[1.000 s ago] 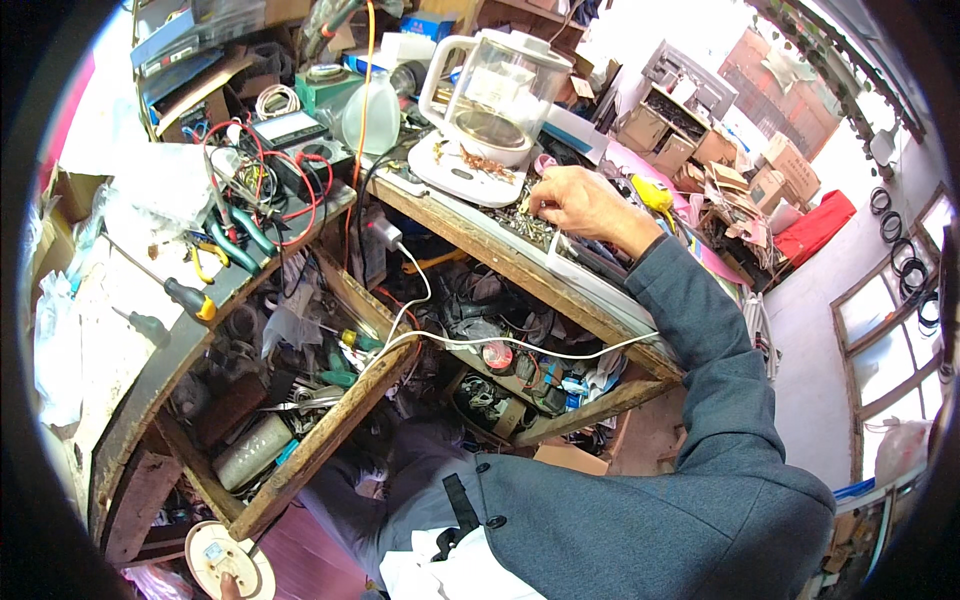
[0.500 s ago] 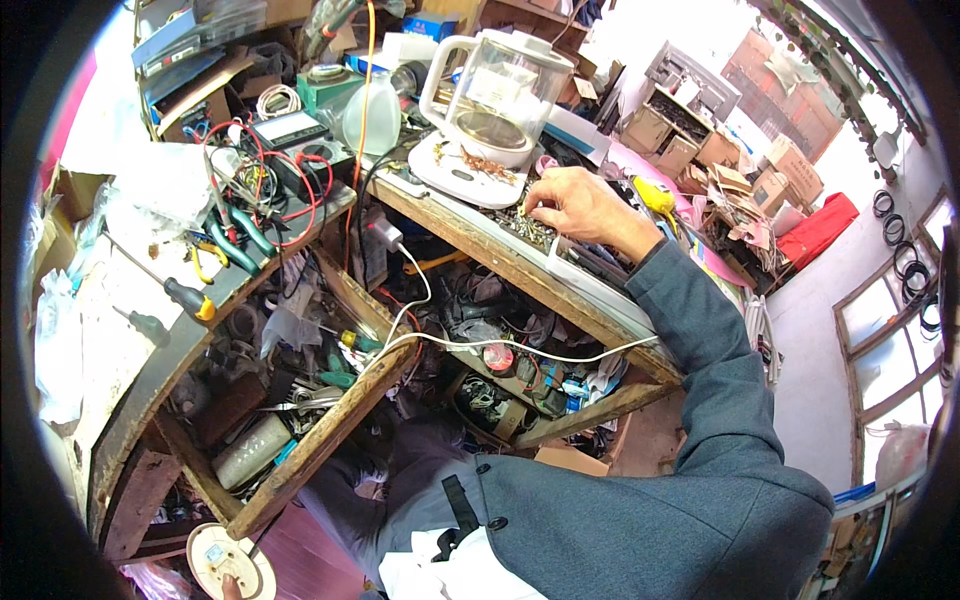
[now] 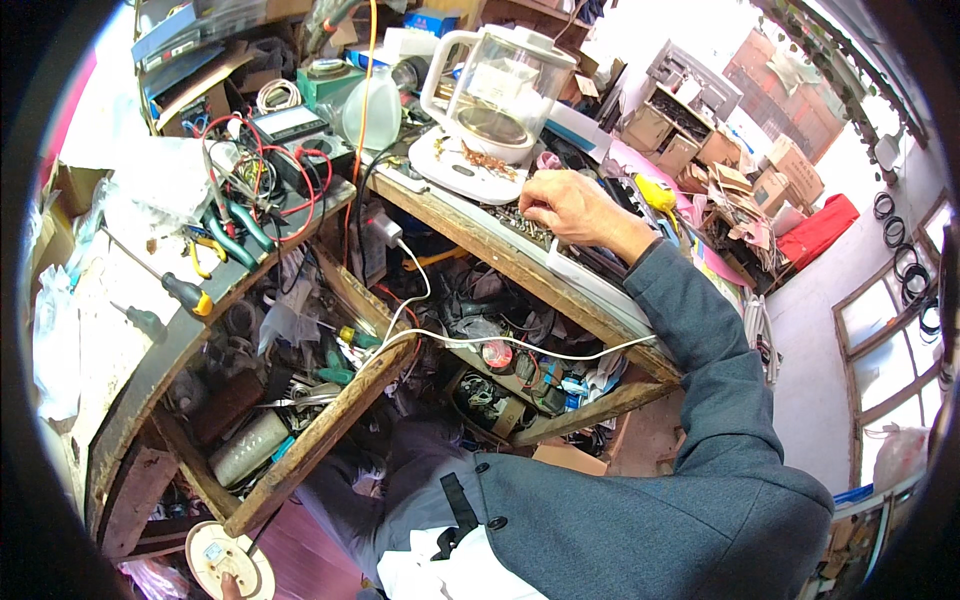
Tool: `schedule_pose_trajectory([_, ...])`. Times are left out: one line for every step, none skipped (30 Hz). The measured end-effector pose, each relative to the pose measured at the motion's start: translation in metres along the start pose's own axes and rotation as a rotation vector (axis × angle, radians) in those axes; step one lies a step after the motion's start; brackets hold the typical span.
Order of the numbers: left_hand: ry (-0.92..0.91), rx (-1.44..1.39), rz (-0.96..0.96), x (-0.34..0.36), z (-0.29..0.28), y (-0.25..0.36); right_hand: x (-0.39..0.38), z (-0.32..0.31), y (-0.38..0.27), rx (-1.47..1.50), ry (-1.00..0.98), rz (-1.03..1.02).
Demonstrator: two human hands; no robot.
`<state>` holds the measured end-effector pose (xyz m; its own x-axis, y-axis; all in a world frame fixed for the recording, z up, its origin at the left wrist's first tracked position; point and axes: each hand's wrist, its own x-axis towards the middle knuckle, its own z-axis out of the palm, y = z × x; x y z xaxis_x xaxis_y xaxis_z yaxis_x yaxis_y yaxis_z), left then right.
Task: The person uses pliers to strip and adjust wires on a small black electrical component, then inserts it into a white circular housing. They secure the component with a screwdriver and tighten screws on the housing. The person works at a cluttered workbench in a workshop.
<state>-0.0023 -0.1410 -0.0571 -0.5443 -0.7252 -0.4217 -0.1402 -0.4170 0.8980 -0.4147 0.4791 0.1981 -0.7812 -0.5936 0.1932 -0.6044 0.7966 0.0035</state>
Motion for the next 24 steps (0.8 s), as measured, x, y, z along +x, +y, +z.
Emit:
schedule_pose_trajectory([-0.001,-0.013,0.002,-0.001,0.0,0.0,0.0,0.0,0.0,-0.017,0.003,0.013])
schedule_pose_trajectory([-0.002,-0.025,0.004,-0.002,0.001,0.0,-0.001,-0.001,-0.001,-0.035,0.006,0.026])
schedule_pose_trajectory([-0.004,-0.038,0.006,-0.002,0.002,0.0,-0.001,-0.001,-0.001,-0.053,0.009,0.039])
schedule_pose_trajectory([-0.004,-0.042,0.003,-0.004,0.003,0.0,-0.001,-0.002,0.0,-0.07,0.019,0.066])
schedule_pose_trajectory([-0.004,-0.047,0.0,-0.006,0.006,0.002,-0.002,-0.003,0.001,-0.088,0.029,0.093])
schedule_pose_trajectory([-0.002,-0.051,0.0,-0.007,0.007,0.003,-0.002,-0.003,0.002,-0.103,0.04,0.118])
schedule_pose_trajectory([-0.003,-0.047,0.003,-0.005,0.003,0.001,-0.002,-0.003,0.003,-0.102,0.043,0.116])
schedule_pose_trajectory([-0.005,-0.043,0.005,-0.001,-0.003,-0.004,-0.002,-0.004,0.003,-0.102,0.046,0.114])
schedule_pose_trajectory([-0.009,-0.039,0.005,0.0,-0.004,-0.005,-0.002,-0.005,0.003,-0.103,0.048,0.114])
schedule_pose_trajectory([-0.009,-0.04,0.003,0.001,-0.004,-0.006,-0.003,-0.005,0.004,-0.097,0.05,0.109])
schedule_pose_trajectory([-0.01,-0.041,0.0,0.001,-0.004,-0.006,-0.004,-0.004,0.006,-0.091,0.051,0.105])
schedule_pose_trajectory([-0.009,-0.04,-0.002,-0.001,-0.003,-0.005,-0.005,-0.003,0.007,-0.083,0.053,0.1])
schedule_pose_trajectory([-0.006,-0.044,0.0,-0.002,-0.001,-0.004,-0.005,-0.003,0.006,-0.085,0.049,0.096])
schedule_pose_trajectory([-0.003,-0.048,0.002,-0.004,0.001,-0.003,-0.005,-0.003,0.005,-0.088,0.046,0.092])
schedule_pose_trajectory([0.0,-0.051,0.005,-0.006,0.002,-0.002,-0.005,-0.003,0.005,-0.09,0.043,0.087])
schedule_pose_trajectory([0.009,-0.052,0.007,-0.006,0.002,-0.001,-0.005,-0.003,0.005,-0.09,0.042,0.079])
schedule_pose_trajectory([0.018,-0.053,0.01,-0.007,0.003,-0.001,-0.006,-0.003,0.006,-0.09,0.041,0.07])
schedule_pose_trajectory([0.026,-0.054,0.013,-0.007,0.003,-0.001,-0.006,-0.003,0.006,-0.09,0.041,0.062])
schedule_pose_trajectory([0.022,-0.051,0.013,-0.008,0.003,-0.001,-0.006,-0.003,0.005,-0.093,0.039,0.067])
schedule_pose_trajectory([0.018,-0.049,0.013,-0.008,0.002,-0.001,-0.006,-0.004,0.004,-0.096,0.036,0.071])
schedule_pose_trajectory([0.014,-0.046,0.014,-0.008,0.002,-0.001,-0.006,-0.004,0.003,-0.099,0.034,0.075])
schedule_pose_trajectory([0.014,-0.039,0.013,-0.008,0.003,-0.001,-0.007,-0.005,0.002,-0.101,0.035,0.075])
schedule_pose_trajectory([0.014,-0.032,0.011,-0.008,0.003,-0.001,-0.007,-0.007,0.001,-0.103,0.035,0.075])
schedule_pose_trajectory([0.014,-0.024,0.013,-0.008,0.004,0.0,-0.008,-0.007,0.001,-0.104,0.038,0.075])
